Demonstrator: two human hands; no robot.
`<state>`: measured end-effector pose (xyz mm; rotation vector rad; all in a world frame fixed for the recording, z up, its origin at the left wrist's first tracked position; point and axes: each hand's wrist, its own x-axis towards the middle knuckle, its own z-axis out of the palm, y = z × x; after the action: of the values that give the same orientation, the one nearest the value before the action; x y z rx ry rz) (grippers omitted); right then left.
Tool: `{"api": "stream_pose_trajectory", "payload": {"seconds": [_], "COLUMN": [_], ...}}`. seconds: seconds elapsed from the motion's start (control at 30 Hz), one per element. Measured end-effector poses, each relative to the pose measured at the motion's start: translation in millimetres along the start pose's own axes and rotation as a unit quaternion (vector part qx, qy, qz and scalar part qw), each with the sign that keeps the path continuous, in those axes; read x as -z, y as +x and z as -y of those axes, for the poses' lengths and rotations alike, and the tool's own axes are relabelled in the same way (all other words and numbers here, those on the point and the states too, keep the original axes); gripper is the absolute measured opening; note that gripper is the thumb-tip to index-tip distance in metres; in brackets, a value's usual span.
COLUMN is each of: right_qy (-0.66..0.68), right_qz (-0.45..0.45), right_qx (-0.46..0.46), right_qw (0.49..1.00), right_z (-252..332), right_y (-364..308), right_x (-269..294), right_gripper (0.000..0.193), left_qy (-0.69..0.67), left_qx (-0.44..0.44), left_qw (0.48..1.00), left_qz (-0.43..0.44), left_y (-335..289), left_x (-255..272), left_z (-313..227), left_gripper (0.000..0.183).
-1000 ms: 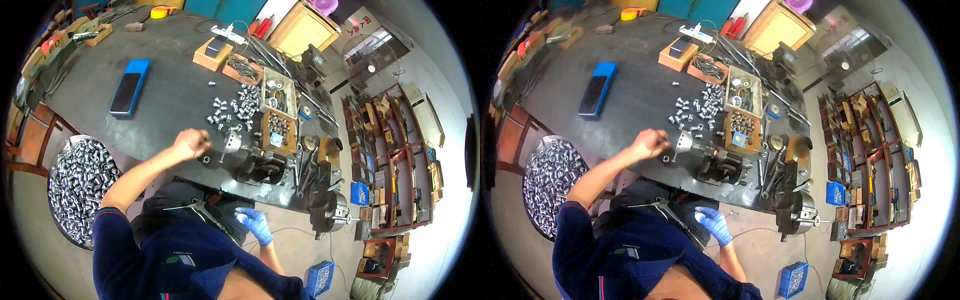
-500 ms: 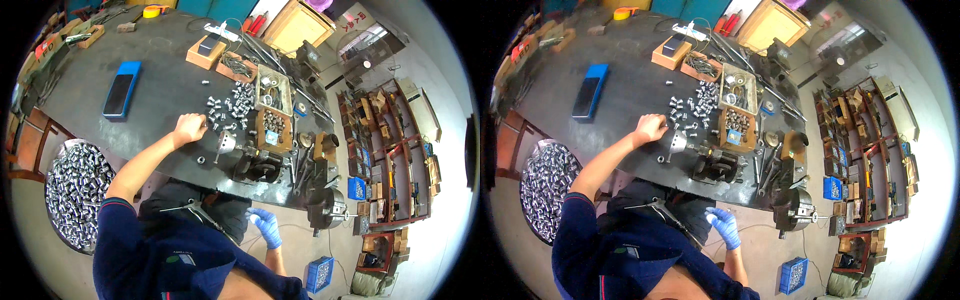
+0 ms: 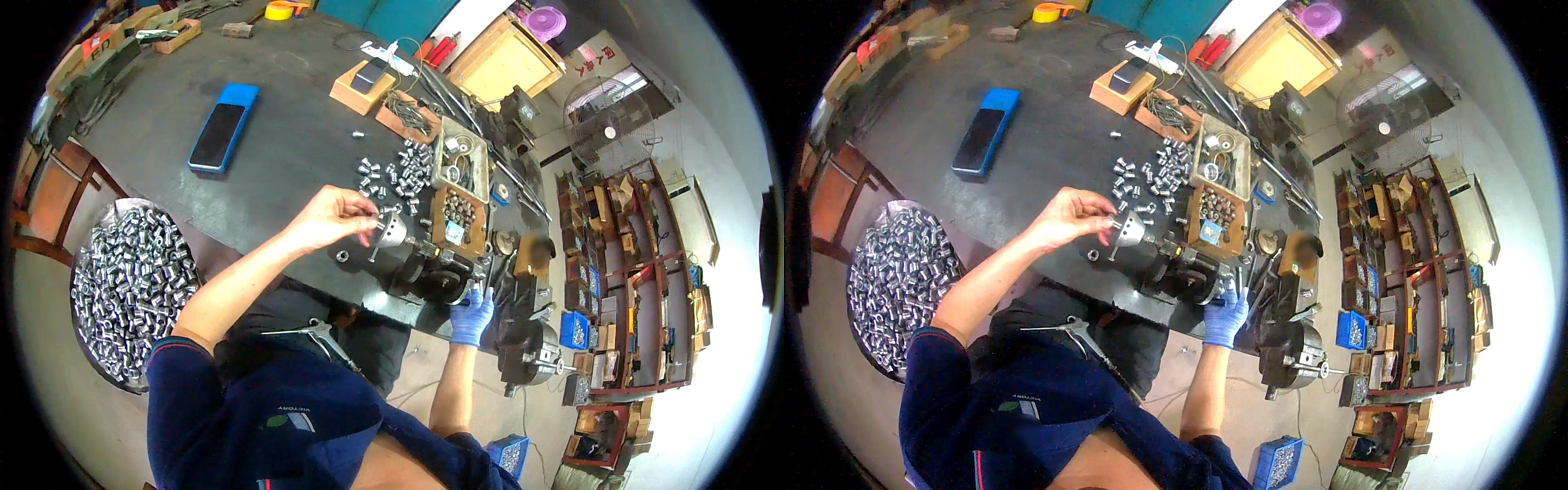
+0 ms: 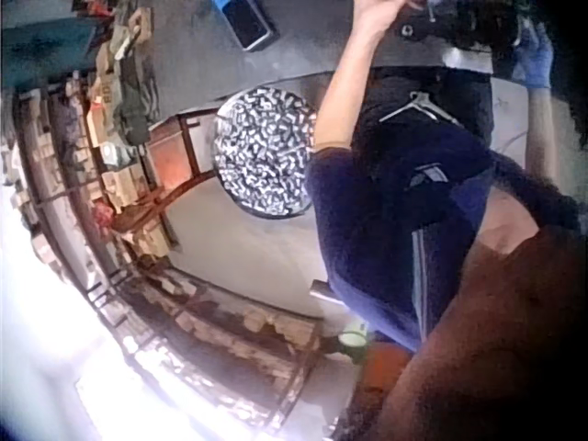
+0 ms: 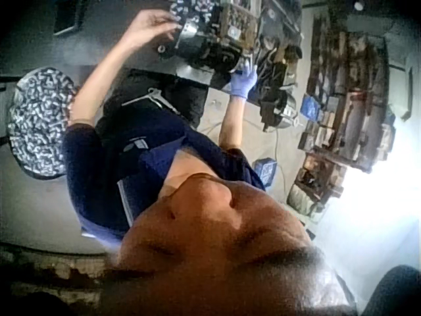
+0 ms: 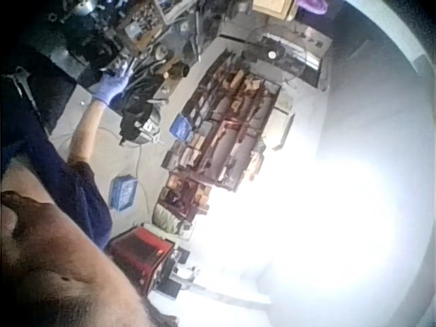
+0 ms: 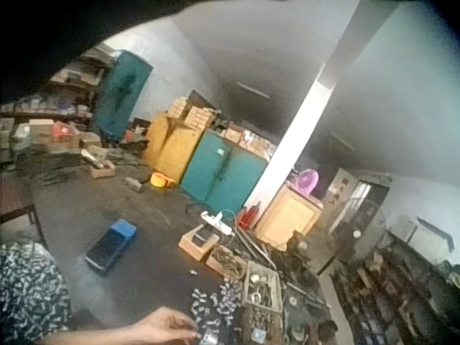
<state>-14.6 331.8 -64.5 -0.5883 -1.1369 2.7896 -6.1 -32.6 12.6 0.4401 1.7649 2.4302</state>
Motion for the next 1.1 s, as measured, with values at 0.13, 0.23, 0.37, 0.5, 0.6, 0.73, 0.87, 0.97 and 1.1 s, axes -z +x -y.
{"api": "stream_pose_trajectory", "payload": {"seconds": [0.13,0.23,0.37,0.5,0.6,0.73,0.87,0.97,1.1], "right_qy": [0.081,0.041,0.034,0.043,0.005,-0.034,0.082,0.143,0.017], "right_qz": [0.068,-0.043,0.064,0.132,0.152,0.245,0.299,0.231,0.177], "right_qx": [-0.045,0.024,0.026,-0.004,-0.006,0.042,-0.028,-0.029,-0.01], "right_qw": [0.993,0.998,0.997,0.99,0.988,0.968,0.95,0.962,0.984], "right_z": [-4,-16,-2,16,40,64,67,56,23], "right_y": [20,1,1,-27,-40,-22,28,81,102], "right_x": [21,-5,19,6,-13,-48,-66,-44,-30], "right_gripper": [0.034,0.035,0.036,0.041,0.045,0.047,0.046,0.042,0.038], "left_qy": [-0.008,-0.011,0.023,0.025,0.043,0.047,0.048,0.016,0.031], "left_qx": [0.011,0.032,0.016,0.008,0.011,-0.014,0.005,-0.008,-0.01], "left_qw": [1.0,0.999,0.999,0.999,0.998,0.998,0.998,1.0,0.999], "left_qz": [-0.012,-0.02,0.026,0.035,0.048,0.041,0.027,0.023,0.015], "left_y": [6,3,9,9,11,10,7,10,8], "left_x": [0,2,2,3,4,9,12,5,5], "left_z": [7,8,3,5,2,7,4,7,9], "left_gripper": [0.015,0.014,0.016,0.02,0.021,0.02,0.018,0.016,0.015]}}
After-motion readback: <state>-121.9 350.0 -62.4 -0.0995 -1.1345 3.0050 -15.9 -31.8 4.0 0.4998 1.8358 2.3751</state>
